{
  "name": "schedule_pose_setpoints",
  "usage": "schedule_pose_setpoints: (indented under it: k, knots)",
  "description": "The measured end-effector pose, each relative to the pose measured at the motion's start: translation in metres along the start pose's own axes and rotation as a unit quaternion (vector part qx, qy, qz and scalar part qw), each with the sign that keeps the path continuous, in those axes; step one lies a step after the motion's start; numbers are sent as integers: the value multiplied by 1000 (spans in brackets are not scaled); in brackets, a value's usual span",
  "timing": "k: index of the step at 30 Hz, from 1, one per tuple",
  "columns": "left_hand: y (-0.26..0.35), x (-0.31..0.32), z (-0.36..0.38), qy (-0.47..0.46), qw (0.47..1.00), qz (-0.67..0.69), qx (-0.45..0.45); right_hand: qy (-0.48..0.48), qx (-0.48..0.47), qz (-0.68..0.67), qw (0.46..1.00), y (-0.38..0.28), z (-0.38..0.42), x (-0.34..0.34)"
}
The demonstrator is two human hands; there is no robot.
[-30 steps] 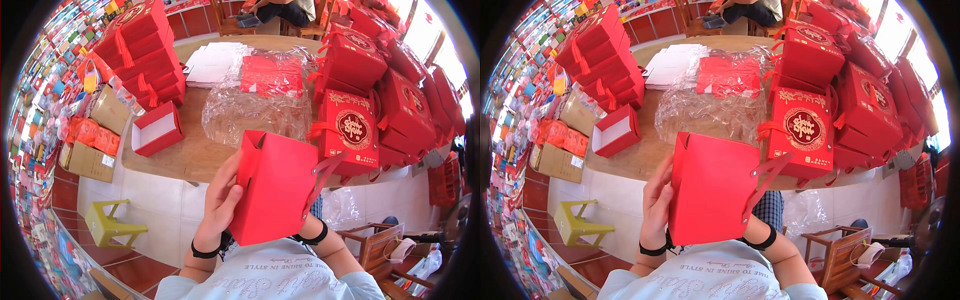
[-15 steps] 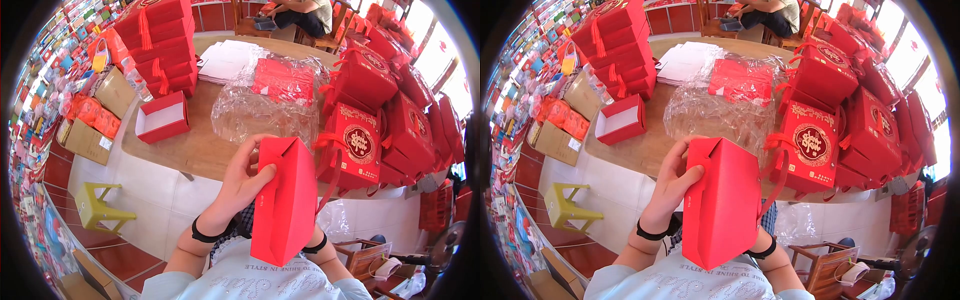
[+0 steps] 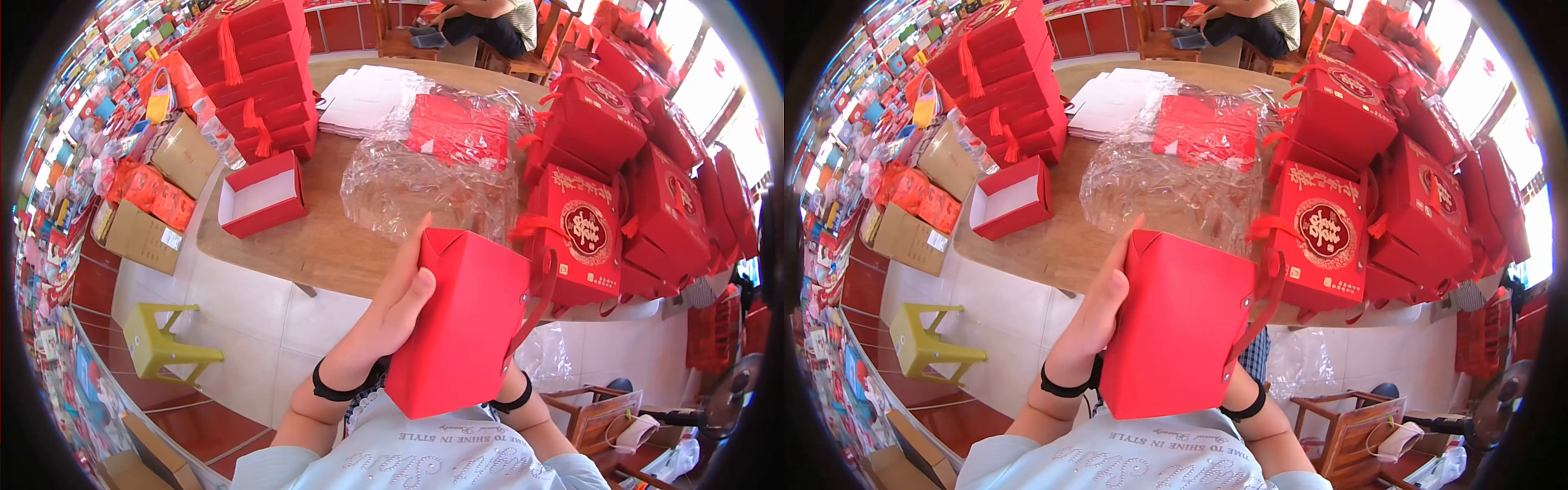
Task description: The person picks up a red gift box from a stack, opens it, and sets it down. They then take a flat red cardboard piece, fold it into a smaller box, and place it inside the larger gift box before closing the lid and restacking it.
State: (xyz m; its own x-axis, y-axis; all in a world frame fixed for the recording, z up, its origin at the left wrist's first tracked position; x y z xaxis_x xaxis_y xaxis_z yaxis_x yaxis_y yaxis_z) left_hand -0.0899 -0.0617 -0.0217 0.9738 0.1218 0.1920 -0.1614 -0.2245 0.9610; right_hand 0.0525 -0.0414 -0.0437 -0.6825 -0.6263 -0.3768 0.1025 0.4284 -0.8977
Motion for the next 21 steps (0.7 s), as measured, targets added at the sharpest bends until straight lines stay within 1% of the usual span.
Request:
schedule_pose_setpoints:
  k: [2,3,5,9,12,14,15,17,18,19,21]
  knots:
    - [0,1,1,-97,995,-5,-16,-3,2,-3,1000,1,1,1]
    - [0,1,2,-96,995,-5,-16,-4,2,-4,1000,1,1,2]
    - [0,0,3,-123,992,-31,-26,-6,3,-5,1000,1,3,2]
    - [5,-9,7,-124,990,-56,-38,-7,6,-7,1000,1,1,-1]
    - [5,-12,17,-108,991,-72,-38,-14,14,-16,1000,2,-5,-3]
    - [-7,-18,22,-52,993,15,-109,-19,25,-32,999,5,-12,-3]
    - [-9,-20,23,-48,993,14,-112,-21,32,-44,998,6,-15,-1]
    - [-10,-26,23,13,992,41,-121,-25,51,-71,996,10,-22,1]
    - [-9,-28,23,34,993,43,-105,-27,61,-85,994,12,-23,2]
    - [-7,-29,23,35,993,44,-106,-27,68,-96,993,13,-24,3]
    - [-1,-36,23,89,990,56,-92,-24,83,-115,990,15,-22,2]
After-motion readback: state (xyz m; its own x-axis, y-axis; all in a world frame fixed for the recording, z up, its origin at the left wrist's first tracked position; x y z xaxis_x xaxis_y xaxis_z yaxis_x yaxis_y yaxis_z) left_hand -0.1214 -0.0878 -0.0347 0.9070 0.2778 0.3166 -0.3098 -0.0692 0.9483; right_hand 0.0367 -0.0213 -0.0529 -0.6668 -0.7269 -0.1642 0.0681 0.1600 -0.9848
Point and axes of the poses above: each hand's wrist, its own z-axis away from the middle knuckle, its own x-axis out of the palm, y = z × x, the point moved 1 cm from there along -z, towards the middle knuckle
